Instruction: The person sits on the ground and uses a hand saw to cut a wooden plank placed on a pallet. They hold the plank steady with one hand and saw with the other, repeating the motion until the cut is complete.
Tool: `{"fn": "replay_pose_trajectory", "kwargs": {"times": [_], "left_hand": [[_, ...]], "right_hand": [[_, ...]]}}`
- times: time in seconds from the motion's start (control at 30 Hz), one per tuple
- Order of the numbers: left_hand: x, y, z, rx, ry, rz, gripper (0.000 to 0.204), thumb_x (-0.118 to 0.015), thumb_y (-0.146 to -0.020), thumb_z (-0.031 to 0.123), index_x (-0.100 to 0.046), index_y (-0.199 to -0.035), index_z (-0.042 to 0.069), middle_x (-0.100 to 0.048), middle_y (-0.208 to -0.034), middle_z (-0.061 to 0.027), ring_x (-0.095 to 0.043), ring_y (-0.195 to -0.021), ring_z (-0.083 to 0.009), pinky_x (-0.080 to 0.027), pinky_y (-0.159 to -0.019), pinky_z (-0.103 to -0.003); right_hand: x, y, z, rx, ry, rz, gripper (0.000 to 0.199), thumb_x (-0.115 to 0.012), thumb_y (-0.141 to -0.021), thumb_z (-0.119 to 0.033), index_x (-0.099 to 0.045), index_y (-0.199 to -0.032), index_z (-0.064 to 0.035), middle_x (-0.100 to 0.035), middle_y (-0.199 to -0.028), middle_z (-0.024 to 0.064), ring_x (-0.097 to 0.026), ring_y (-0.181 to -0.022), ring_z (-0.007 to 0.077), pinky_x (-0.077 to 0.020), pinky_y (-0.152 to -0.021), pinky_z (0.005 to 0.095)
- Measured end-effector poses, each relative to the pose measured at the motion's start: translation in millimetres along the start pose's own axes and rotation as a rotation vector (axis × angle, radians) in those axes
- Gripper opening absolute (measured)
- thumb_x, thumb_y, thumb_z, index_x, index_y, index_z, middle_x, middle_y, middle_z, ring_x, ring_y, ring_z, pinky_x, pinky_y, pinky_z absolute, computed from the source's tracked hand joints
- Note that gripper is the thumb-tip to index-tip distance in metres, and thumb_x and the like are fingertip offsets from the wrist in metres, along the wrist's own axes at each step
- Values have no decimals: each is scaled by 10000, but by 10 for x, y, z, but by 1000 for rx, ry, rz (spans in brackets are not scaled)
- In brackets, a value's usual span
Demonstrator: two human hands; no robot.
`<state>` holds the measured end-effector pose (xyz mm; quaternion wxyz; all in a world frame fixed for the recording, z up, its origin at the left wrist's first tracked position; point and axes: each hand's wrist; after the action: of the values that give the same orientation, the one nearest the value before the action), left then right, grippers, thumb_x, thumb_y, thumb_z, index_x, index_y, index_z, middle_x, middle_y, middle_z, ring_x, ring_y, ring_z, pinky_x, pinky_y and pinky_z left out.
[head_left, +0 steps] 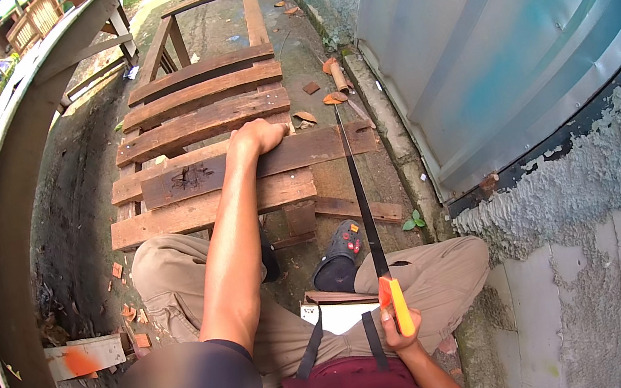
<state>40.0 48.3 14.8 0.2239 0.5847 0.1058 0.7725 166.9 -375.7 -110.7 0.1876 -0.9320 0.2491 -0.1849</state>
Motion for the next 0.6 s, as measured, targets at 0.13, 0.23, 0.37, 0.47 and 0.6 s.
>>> {"fn": "replay_pose_trajectory", "kwargs": {"times": [0.13,0.23,0.37,0.47,0.6], "left_hand": [[-15,-26,112,-9,16,-13,699,-486,-930,570,-589,-1396,58,-502,-1502,-171,-471,-1403,-328,-314,-1185,-432],[-21,-329,-154,-33,27,-8,705,-490,-931,578,-597,-1382,47,-503,-1498,-180,-475,-1395,-342,-336,-1171,-437],[-118,-270,-76,-114,43,3,629,-495,-951,533,-664,-1289,30,-561,-1421,-238,-509,-1354,-375,-375,-1132,-434],[-123,-301,-197,-86,2,-33,681,-495,-928,573,-618,-1356,57,-517,-1480,-189,-485,-1386,-340,-362,-1153,-437],[-49,-175,-54,-22,-10,-13,693,-487,-927,570,-599,-1379,57,-494,-1502,-182,-455,-1412,-334,-330,-1176,-442]], "right_hand": [[-368,-925,193,-233,-217,63,190,-646,-895,-57,-605,-721,9,-545,-557,59,-519,-492,121,-386,-476,313],[-756,-1537,-108,-184,-164,121,239,-678,-892,-92,-567,-704,5,-522,-543,68,-472,-491,110,-364,-477,325],[-519,-1055,123,-224,-228,64,227,-669,-874,-67,-558,-687,-2,-518,-531,76,-514,-458,160,-399,-478,334],[-157,-377,36,-68,-19,-28,136,-648,-855,-52,-599,-733,-17,-543,-562,94,-560,-446,243,-433,-473,363],[56,114,53,-43,12,-9,121,-640,-833,-76,-611,-740,-5,-552,-585,122,-596,-475,279,-467,-490,366]]}}
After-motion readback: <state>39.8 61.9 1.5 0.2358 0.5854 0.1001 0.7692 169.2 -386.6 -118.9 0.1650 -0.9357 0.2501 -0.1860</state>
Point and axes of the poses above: each hand's wrist, its own y-axis away from the middle knuckle, its own x-axis out of the back of the hand, z = x × y
